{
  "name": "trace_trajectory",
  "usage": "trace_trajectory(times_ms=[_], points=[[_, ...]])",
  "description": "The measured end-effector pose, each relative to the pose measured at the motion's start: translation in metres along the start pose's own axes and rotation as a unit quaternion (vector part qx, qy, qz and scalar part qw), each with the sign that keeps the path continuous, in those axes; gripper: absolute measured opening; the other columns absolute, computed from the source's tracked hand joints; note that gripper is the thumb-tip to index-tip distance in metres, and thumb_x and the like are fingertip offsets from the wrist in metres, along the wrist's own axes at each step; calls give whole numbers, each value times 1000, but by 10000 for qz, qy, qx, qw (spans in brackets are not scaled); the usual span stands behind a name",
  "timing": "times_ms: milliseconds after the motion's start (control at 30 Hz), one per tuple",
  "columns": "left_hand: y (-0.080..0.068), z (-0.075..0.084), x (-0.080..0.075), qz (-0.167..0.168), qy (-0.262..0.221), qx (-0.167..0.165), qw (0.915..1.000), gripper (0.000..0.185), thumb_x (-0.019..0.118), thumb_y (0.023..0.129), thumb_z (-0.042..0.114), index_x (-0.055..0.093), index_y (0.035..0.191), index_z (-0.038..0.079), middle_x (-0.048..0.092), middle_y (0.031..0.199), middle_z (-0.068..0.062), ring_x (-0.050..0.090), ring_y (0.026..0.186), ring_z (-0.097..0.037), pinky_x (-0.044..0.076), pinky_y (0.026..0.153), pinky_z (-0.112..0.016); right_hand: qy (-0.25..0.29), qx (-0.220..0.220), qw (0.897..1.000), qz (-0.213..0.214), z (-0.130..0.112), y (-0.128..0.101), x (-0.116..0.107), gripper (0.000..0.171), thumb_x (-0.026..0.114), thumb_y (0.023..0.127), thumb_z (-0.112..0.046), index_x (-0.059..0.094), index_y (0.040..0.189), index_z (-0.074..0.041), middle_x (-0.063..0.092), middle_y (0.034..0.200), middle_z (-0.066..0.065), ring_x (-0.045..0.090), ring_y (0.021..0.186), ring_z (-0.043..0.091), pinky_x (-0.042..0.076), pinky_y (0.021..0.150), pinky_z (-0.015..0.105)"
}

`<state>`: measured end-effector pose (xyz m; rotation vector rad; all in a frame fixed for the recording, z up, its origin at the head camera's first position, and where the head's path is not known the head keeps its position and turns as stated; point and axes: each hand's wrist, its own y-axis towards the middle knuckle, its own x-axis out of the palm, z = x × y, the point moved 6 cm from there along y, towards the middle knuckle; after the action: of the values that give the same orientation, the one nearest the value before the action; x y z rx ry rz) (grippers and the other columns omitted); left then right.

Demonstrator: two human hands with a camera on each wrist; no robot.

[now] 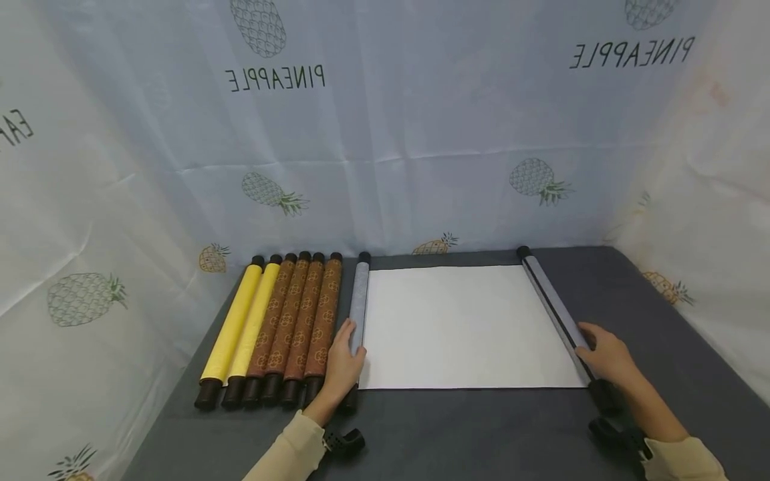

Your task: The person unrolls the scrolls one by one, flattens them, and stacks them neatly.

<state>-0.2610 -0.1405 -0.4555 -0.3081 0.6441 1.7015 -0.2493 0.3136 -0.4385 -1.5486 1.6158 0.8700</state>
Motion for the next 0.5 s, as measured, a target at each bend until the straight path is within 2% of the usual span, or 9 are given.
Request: trace_trajectory(times_ms=[333,500], points=[[-2,-2,-1,-118,-19,-221,9997,51,53,86,-5,43,136,-14,36,148,-34,36,137,-50,33,110,-61,-17,7,9998,179,4,-2,-2,52,49,87,-1,35,131,25,39,131,47,46,116,61,46,89,62],[-1,-2,0,-107,1,-165,9998,52,53,86,-4,43,136,-15,36,148,-34,37,137,-50,32,110,-61,-43,-100,9996,272,3,-3,-3,49,48,87,0,40,129,23,43,128,47,47,114,61,46,86,62]])
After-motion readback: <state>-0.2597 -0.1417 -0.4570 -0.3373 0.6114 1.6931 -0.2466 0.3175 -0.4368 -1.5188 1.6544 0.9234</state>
